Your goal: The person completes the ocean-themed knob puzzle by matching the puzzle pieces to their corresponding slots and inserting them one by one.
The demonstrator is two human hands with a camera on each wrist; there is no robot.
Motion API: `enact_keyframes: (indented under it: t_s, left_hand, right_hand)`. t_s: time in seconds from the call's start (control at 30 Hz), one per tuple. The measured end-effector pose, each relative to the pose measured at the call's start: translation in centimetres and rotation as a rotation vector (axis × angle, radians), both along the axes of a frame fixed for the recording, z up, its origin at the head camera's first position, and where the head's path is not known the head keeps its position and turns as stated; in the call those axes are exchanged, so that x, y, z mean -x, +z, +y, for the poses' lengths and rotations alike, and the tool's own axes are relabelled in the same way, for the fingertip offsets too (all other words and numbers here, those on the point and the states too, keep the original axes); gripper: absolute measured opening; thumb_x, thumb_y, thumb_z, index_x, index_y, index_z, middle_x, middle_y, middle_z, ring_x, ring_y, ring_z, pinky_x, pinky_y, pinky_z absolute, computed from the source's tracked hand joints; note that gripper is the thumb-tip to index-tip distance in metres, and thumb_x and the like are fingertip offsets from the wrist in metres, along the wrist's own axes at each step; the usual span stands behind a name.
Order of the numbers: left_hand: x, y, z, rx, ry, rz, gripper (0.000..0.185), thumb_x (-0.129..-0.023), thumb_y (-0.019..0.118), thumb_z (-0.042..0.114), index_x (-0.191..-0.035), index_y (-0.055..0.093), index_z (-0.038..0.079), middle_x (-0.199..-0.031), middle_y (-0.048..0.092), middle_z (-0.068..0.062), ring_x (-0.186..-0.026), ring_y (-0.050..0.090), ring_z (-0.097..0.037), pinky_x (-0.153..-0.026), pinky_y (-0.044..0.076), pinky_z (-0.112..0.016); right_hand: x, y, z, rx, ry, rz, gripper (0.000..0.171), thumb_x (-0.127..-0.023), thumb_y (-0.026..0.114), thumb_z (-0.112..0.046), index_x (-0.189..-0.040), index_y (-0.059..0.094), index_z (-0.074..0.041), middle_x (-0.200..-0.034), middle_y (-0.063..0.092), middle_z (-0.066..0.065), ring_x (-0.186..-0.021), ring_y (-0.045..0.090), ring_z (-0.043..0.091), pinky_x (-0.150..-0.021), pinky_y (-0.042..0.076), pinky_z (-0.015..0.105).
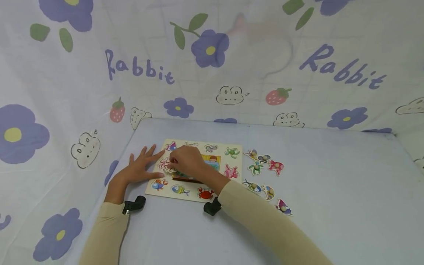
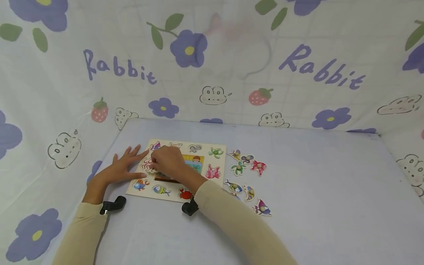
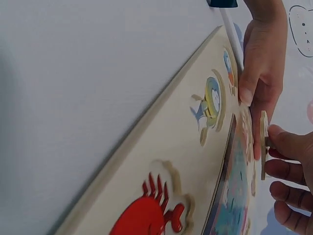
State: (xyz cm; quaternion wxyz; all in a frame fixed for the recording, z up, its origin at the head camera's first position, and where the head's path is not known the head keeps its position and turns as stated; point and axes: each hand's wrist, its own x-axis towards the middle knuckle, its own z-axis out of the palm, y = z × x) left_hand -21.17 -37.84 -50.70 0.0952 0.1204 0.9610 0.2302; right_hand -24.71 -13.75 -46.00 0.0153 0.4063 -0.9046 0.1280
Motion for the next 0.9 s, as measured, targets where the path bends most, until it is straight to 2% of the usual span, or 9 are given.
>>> enact_keyframes:
  t_s: [0.3,0.6,0.9]
  left_hand:
    - [-0.1,0.3,-0.2,-0.041,-0.018,0.002,0.092,-0.086,0.078,0.051,-0.16,0.033,0.021,-0.169,0.006,-0.02,-0.152,-0.007,-0.048,-0.108,-0.013,-0.078]
    - [0.0,0.2,0.0,-0.04,-0.022,0.011,0.091,-0.085,0.079,0.051,-0.16,0.034,0.025,-0.169,0.007,-0.018,-0.153,-0.007,-0.047,-0.109,-0.012,-0.077]
    - [0.1,0.0,-0.2,-0.029,-0.014,0.004,0.092,-0.084,0.079,0.053,-0.16,0.033,0.027,-0.17,0.007,-0.016,-0.154,-0.007,-0.045,-0.11,-0.012,-0.077]
  right_hand:
    - [0.6,-0.9,-2.0,-0.006,-0.034,0.012,0.023,-0.094,0.071,-0.045,-0.098,0.08,-0.025,-0.082,0.071,-0.013,-0.064,0.055,0.004,-0.057,0.043,0.023]
    - [1.0,-1.6,-3.2,-0.037,-0.078,0.043,0.023,-0.092,0.072,-0.049,-0.092,0.079,-0.027,-0.08,0.07,-0.013,-0.062,0.054,0.004,-0.054,0.042,0.024]
    - [1.4,-2.1,-3.9,-0.041,-0.092,0.037,0.023,-0.093,0.071,-0.05,-0.093,0.079,-0.028,-0.081,0.07,-0.013,-0.063,0.054,0.004,-0.054,0.044,0.024]
